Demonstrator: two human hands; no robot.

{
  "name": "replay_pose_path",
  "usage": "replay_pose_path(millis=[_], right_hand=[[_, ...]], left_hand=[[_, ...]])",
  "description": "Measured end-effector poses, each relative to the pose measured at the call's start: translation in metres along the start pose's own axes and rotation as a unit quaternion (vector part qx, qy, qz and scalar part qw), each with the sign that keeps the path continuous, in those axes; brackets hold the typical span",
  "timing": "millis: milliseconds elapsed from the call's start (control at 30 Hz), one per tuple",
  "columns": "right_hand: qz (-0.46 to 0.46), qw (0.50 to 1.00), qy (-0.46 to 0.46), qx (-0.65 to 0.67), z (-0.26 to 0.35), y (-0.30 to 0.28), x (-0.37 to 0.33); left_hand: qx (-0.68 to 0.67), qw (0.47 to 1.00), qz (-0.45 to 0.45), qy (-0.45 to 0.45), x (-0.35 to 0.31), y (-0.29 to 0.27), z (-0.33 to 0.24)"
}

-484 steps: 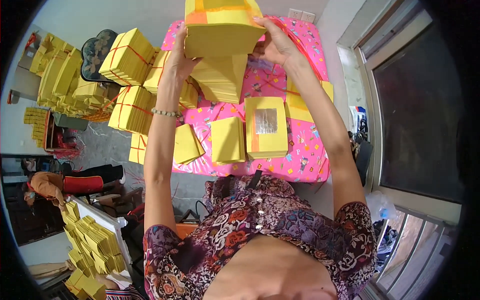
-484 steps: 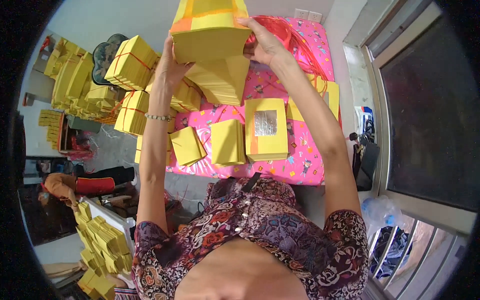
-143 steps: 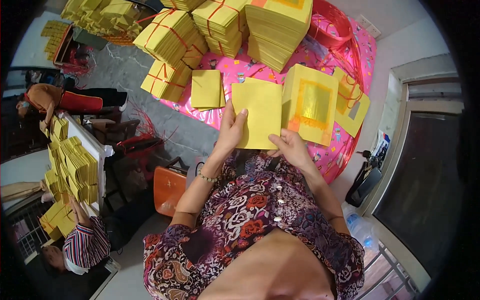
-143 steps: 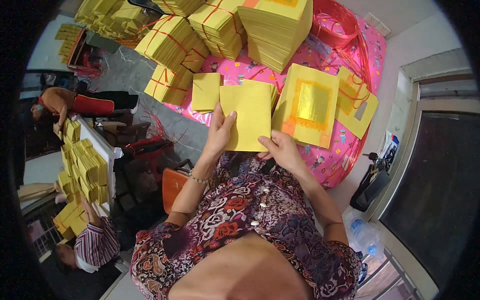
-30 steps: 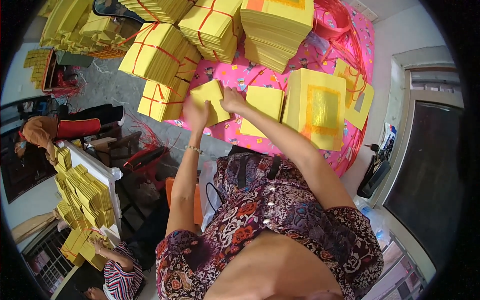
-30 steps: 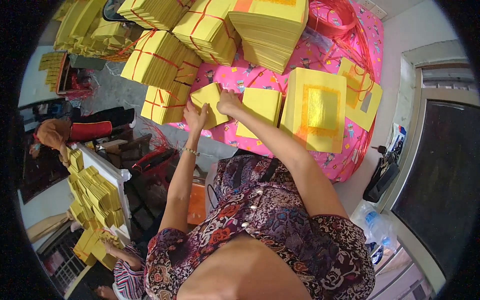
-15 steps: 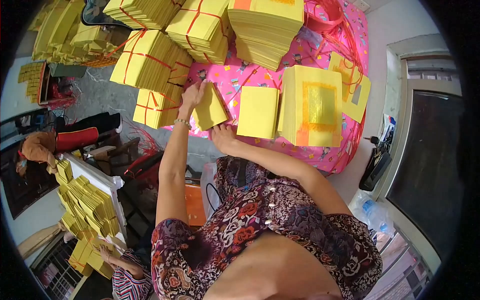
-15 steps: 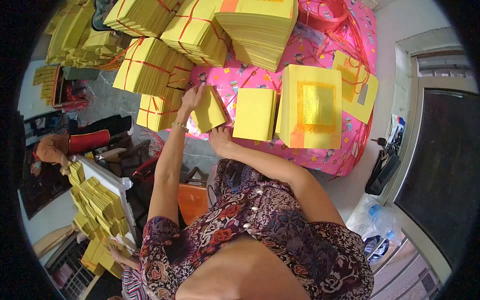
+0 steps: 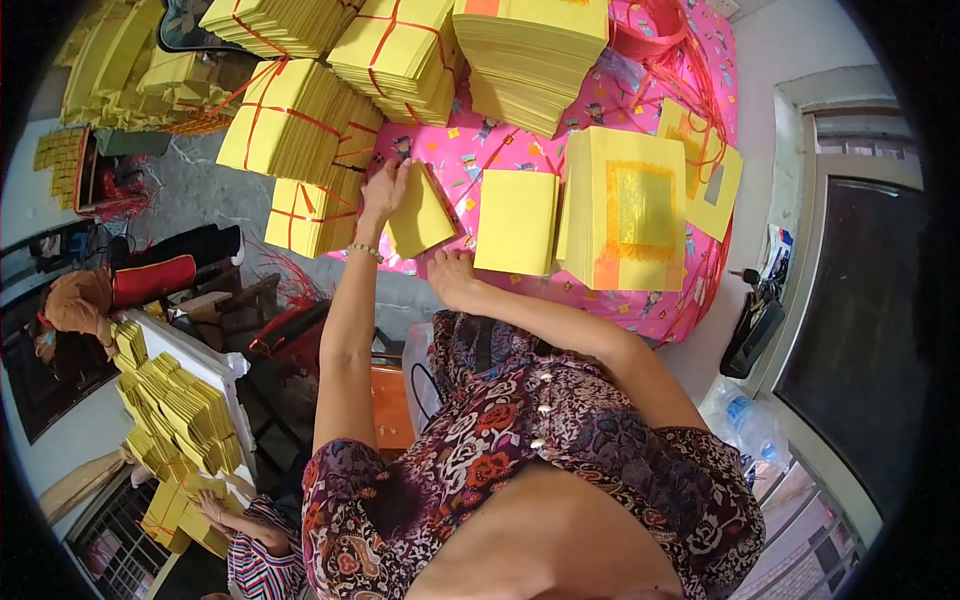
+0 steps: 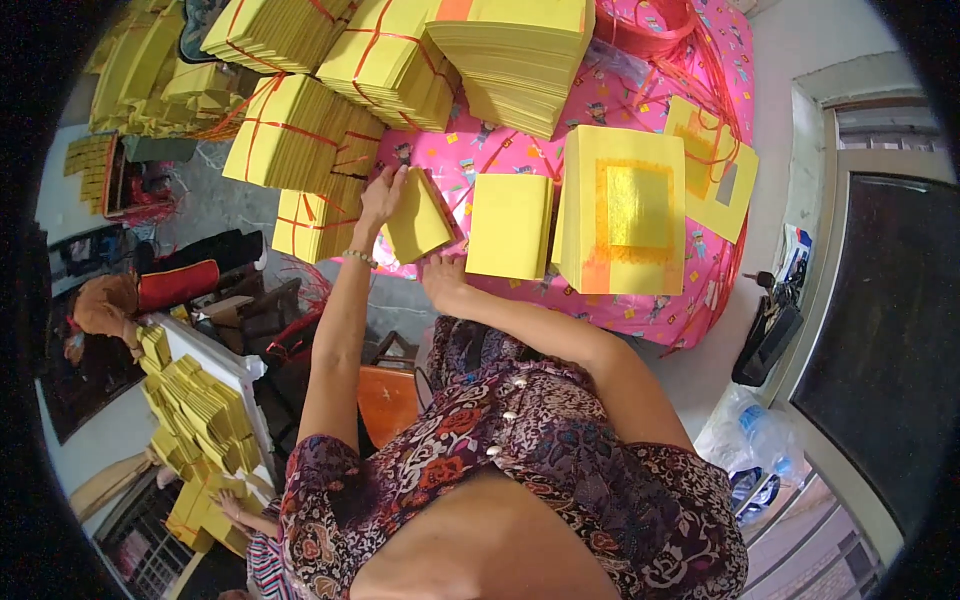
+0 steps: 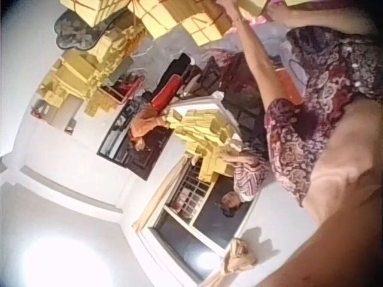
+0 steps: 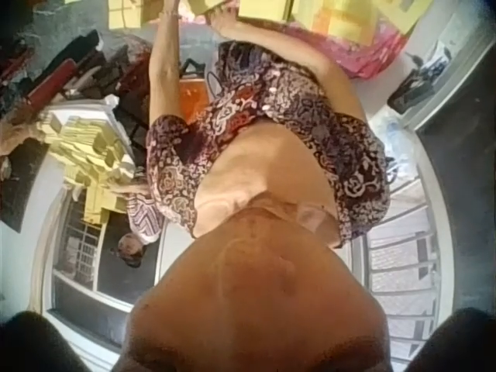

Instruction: Folding yellow sheets of joss paper into bundles for processing.

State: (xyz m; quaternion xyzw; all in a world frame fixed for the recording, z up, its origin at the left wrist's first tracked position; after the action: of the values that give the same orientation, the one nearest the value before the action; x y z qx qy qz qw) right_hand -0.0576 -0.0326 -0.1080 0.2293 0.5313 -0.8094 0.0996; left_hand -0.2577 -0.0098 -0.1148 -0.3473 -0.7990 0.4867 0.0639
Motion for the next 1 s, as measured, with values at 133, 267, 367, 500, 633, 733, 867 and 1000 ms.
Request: replay_pose_path(millis=[133,267,367,500,633,733,867,1000], right_hand=[[-0.106,0.978,0.054,0.173,0.004,-0.023,-0.01],[-0.227,0.934,0.036,0.273,-0.013,-0.075,-0.022],[-0.196,0.922,0.117,0.313,-0.029,-0.066,0.001],[-0.083,0.922,0.188,0.327,-0.061,-0.024,0.034],[-0.133,0.949,0.173,0.226,-0.068,-0.011,0.048],[-0.166,0.945,0.184,0.214,-0.112,0.034,0.08],[-0.092,0.909,0.13,0.386,-0.137,0.069,0.103],[-0.042,0.905,0.118,0.407,-0.115,0.042,0.088]], left_hand=[[-0.029,0.972,-0.224,0.065,-0.046,-0.025,-0.016],[-0.098,0.924,-0.359,0.09,-0.098,-0.011,-0.009],[-0.096,0.917,-0.386,-0.005,-0.121,0.022,0.023],[-0.45,0.865,-0.168,-0.146,-0.12,0.074,0.038],[-0.426,0.865,-0.232,-0.128,-0.118,0.088,0.06],[-0.389,0.88,-0.235,-0.136,-0.103,0.1,0.054],[-0.316,0.912,-0.22,-0.143,-0.092,0.118,0.06],[-0.268,0.913,-0.263,-0.16,-0.096,0.124,0.075]])
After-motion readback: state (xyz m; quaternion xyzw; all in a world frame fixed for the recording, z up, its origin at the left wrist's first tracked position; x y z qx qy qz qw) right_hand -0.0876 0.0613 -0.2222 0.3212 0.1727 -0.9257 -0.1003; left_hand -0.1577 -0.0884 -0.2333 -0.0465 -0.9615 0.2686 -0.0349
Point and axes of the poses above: each hand's wrist, its own x-axis towards the middle knuckle, its own y-axis out of the palm, z = x × y, the point moved 6 cm from there along x, towards the middle knuckle, and after that the axes turned 1 degree about -z, right-handed, at the moved point
